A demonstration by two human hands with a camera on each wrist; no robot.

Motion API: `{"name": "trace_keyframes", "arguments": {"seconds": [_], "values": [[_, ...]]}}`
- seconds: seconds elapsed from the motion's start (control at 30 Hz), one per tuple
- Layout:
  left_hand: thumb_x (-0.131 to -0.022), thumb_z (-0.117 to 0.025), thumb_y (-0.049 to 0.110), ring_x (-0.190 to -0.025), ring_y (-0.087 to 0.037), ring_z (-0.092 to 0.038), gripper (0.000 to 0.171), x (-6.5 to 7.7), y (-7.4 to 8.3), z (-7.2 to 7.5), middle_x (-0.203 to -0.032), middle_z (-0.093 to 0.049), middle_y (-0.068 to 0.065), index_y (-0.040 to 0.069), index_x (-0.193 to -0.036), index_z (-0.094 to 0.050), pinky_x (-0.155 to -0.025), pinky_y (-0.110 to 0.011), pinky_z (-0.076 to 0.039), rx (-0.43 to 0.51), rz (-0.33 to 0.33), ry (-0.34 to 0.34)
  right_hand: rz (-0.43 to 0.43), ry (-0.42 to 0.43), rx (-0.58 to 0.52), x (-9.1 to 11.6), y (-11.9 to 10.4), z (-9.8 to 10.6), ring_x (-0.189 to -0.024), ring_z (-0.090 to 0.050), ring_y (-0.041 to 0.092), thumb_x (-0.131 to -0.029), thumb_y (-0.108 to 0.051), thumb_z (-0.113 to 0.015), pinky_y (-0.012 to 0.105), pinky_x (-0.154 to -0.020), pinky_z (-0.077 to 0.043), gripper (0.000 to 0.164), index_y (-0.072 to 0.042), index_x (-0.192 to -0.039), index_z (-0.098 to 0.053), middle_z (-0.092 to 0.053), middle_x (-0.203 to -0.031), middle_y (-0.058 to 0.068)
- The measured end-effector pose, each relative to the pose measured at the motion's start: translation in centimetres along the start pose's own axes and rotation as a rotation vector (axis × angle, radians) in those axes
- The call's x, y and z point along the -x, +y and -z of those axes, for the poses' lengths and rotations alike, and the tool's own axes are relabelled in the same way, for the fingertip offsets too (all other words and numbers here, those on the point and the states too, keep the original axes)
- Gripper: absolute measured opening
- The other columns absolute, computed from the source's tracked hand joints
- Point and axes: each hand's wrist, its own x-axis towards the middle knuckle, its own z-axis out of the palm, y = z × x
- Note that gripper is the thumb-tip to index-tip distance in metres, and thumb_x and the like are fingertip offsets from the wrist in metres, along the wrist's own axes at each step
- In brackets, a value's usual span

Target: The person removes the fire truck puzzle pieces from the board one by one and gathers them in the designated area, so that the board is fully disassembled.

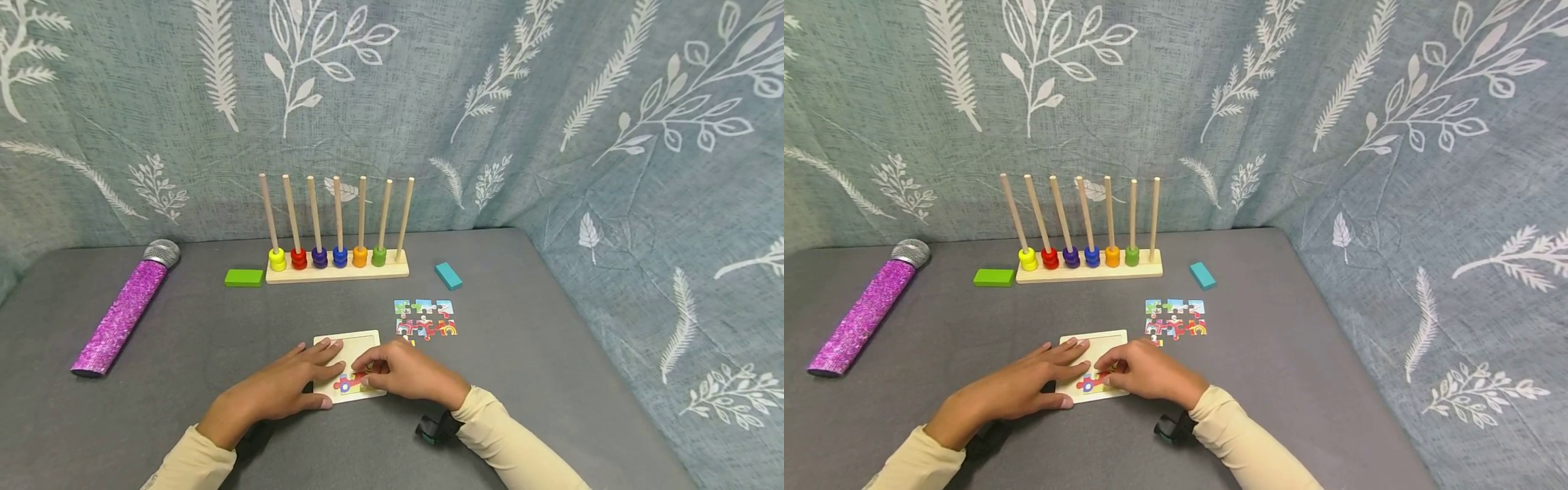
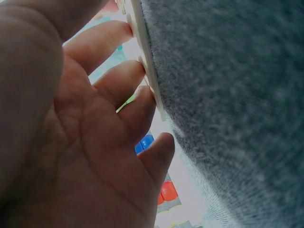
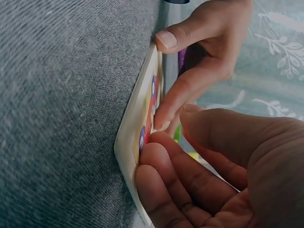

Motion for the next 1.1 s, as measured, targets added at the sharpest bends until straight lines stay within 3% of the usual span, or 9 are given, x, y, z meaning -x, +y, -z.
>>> {"name": "trace_keyframes", "arguments": {"seconds": [0.33,0.7,1.1], "values": [[-0.088,-0.072,0.034,-0.142,-0.037,-0.024,0.061,0.10,-0.08,-0.26,-0.153,-0.034,-0.017,0.005,-0.138,-0.055,-0.109,-0.066,-0.015,0.011,0.013,-0.015,0.005,-0.046,-0.002,-0.14,0.36,-0.18,-0.066,-0.051,-0.001,-0.089,-0.002,-0.067,0.016,-0.059,-0.045,0.017,-0.005,-0.105,-0.073,-0.069,-0.091,-0.004],[-0.087,-0.072,0.032,-0.142,-0.038,-0.025,0.060,-0.06,-0.13,-0.15,-0.153,-0.034,-0.017,0.004,-0.138,-0.055,-0.108,-0.067,-0.014,0.012,-0.008,0.015,0.059,-0.022,0.047,-0.32,-0.10,0.25,-0.078,-0.056,0.001,-0.089,-0.001,-0.067,0.019,-0.071,-0.049,0.020,-0.004,-0.107,-0.073,-0.069,-0.100,0.004],[-0.087,-0.073,0.031,-0.141,-0.038,-0.026,0.060,-0.07,-0.17,-0.19,-0.153,-0.035,-0.017,0.008,-0.140,-0.054,-0.108,-0.067,-0.015,0.000,-0.006,0.015,0.072,-0.003,0.117,-0.86,-0.18,-0.15,-0.073,-0.050,0.002,-0.088,-0.003,-0.067,0.015,-0.065,-0.042,0.022,-0.008,-0.109,-0.074,-0.063,-0.090,-0.003]]}}
